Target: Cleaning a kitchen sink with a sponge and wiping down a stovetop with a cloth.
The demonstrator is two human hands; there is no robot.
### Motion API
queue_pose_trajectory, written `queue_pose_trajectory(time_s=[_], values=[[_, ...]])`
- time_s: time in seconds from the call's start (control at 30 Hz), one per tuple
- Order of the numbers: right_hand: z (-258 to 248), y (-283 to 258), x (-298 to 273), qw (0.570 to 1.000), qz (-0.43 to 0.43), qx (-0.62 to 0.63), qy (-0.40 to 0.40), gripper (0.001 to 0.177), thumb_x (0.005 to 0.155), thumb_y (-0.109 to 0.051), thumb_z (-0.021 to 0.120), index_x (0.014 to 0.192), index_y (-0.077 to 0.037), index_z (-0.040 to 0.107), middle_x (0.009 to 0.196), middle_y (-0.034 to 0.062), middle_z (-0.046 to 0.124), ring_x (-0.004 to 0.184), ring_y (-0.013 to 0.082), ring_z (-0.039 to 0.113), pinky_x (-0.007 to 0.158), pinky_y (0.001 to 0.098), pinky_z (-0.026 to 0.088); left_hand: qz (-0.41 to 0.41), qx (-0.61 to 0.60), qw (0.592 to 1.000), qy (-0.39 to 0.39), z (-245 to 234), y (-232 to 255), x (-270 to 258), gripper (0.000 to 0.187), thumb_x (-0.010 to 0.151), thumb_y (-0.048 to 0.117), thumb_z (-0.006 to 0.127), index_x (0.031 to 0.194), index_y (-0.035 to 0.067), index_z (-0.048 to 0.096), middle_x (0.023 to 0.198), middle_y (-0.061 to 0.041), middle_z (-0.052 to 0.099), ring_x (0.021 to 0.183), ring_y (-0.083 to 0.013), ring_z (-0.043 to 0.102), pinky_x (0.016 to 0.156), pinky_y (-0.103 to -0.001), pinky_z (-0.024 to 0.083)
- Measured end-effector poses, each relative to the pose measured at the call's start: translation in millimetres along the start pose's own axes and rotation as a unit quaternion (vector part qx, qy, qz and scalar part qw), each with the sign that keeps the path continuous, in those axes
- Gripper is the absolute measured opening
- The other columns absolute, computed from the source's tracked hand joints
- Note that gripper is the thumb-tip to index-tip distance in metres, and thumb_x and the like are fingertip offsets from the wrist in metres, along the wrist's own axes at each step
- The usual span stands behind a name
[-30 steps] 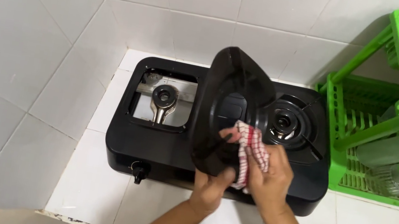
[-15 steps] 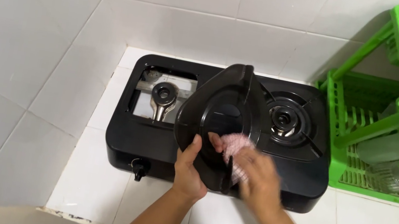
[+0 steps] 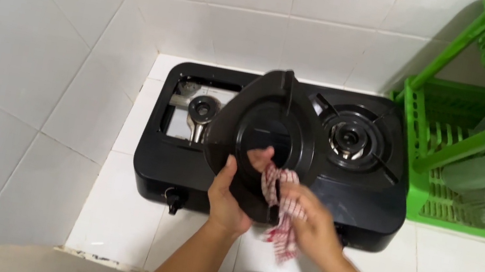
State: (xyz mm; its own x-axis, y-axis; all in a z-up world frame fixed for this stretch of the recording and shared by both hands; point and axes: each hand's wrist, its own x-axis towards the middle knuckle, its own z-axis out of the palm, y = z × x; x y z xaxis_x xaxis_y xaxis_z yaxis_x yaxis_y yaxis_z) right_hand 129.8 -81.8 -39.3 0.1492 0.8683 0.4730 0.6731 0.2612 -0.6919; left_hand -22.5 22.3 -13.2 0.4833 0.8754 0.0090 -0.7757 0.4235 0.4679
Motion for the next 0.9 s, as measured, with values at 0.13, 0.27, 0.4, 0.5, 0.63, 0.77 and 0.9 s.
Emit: queue_pose_trajectory(time_s=[0.13,0.27,0.4,0.5,0.63,0.77,0.9], values=[[-10,4,6,0.937,0.198,0.281,-0.057,0.064,0.071,0.019,0.049,0.127,-0.011,0.05,0.129,0.0144,0.068,0.116,0.0276,0.068,0.096,0.038,0.053,-0.07,-0.018,0.997,0.021,3,0,-3,0.052,0.1,0.042,0.046,0.124,0.0,0.066,0.13,-0.01,0.069,0.119,-0.0217,0.061,0.109,-0.039,0.044],[-26,14,9,0.978,0.139,-0.011,-0.157,0.069,0.071,0.009,0.068,0.134,-0.014,0.051,0.117,0.011,0.068,0.103,0.0257,0.07,0.09,0.0356,0.056,-0.065,0.003,0.997,0.037,-9,-6,-7,0.052,0.103,0.042,0.048,0.122,-0.003,0.066,0.127,-0.014,0.069,0.125,-0.0249,0.06,0.113,-0.042,0.043],[-27,17,14,0.97,0.036,-0.203,-0.129,0.076,0.064,0.01,0.072,0.135,-0.013,0.058,0.119,0.0128,0.066,0.102,0.0336,0.065,0.089,0.0395,0.054,-0.056,0.02,0.998,0.036,-3,-4,-9,0.051,0.104,0.04,0.05,0.119,-0.006,0.066,0.122,-0.016,0.07,0.128,-0.0275,0.061,0.116,-0.04,0.043],[-3,10,1,0.979,-0.04,-0.2,-0.005,0.076,0.061,0.017,0.064,0.133,-0.006,0.057,0.124,0.0168,0.063,0.11,0.0379,0.061,0.095,0.0402,0.051,-0.041,0.036,0.998,0.02,6,-5,2,0.049,0.103,0.038,0.051,0.117,-0.006,0.067,0.118,-0.017,0.071,0.12,-0.0256,0.065,0.109,-0.04,0.047],[19,-4,-38,0.998,0.044,-0.01,0.032,0.068,0.072,0.019,0.056,0.137,0.001,0.057,0.117,0.0173,0.056,0.109,0.0324,0.06,0.096,0.0353,0.048,0.055,0.051,0.997,0.01,6,-1,9,0.045,0.107,0.036,0.052,0.112,-0.005,0.066,0.109,-0.015,0.07,0.105,-0.0247,0.067,0.099,-0.039,0.051],[6,1,-62,0.991,0.105,0.073,0.035,0.052,0.082,0.017,0.054,0.128,-0.001,0.069,0.113,0.0135,0.059,0.103,0.0263,0.063,0.09,0.031,0.05,0.125,0.053,0.991,0.018,8,14,21,0.042,0.107,0.037,0.05,0.109,-0.003,0.065,0.102,-0.011,0.068,0.099,-0.0218,0.065,0.092,-0.038,0.051],[1,-43,-30,0.993,0.052,0.069,0.075,0.047,0.085,0.014,0.055,0.128,0.0,0.067,0.118,0.0162,0.057,0.104,0.0269,0.063,0.093,0.0312,0.051,0.16,0.097,0.982,-0.004,9,-3,11,0.035,0.108,0.033,0.052,0.112,-0.001,0.063,0.105,-0.01,0.066,0.101,-0.0199,0.063,0.093,-0.036,0.05]])
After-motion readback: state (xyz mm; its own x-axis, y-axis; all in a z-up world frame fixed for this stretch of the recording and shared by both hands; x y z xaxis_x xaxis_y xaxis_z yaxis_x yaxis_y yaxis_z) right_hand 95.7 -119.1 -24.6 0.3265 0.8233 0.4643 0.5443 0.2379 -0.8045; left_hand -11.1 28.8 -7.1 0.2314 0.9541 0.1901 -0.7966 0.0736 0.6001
